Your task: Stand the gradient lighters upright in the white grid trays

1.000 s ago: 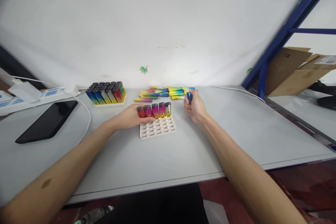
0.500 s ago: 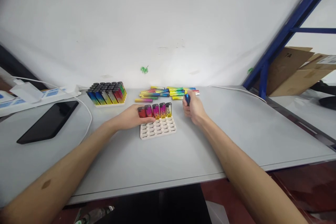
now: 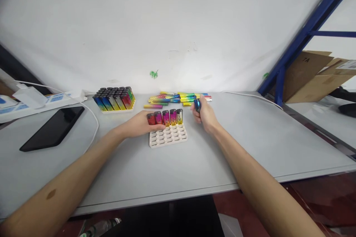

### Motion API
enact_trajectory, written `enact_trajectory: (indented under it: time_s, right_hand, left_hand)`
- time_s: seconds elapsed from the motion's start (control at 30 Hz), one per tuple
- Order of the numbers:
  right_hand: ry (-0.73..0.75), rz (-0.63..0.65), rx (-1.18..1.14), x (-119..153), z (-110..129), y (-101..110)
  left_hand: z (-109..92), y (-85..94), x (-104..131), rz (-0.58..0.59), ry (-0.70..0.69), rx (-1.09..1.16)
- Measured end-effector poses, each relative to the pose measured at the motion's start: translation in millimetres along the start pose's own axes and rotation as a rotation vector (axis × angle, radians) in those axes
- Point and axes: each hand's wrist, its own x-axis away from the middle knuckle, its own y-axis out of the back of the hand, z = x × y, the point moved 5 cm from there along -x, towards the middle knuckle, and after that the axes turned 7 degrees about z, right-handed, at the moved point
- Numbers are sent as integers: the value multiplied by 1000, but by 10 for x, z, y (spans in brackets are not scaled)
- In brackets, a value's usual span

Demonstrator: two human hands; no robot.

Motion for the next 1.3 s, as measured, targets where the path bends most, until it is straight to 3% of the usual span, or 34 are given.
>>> enact_trajectory:
  time_s: [0.2,0.43,0.57,0.73,0.9,1.2,1.3]
  right_hand:
    - [110,62,85,78,157,-79]
    - [481,-60,340,343,575,-119]
    - [716,-19,379,574,608,-386]
    - [932,121,791,781,412,-874]
    - [886,210,974,767,228,-1009]
    - [901,81,1233,816,278,-1048]
    - [923,66,1211,812,310,-1029]
  left_hand:
    - [18,52,5,65,17,-64]
    - [-22,256,126,268,42,-176]
    - [-29,289,162,332,44,-188]
    - [-36,225,133,340,5,-173]
    - [-61,186,127,340,-8,-154]
    - [-125,149,141,293,0,-146]
    - [-129,126,135,271,-2,-161]
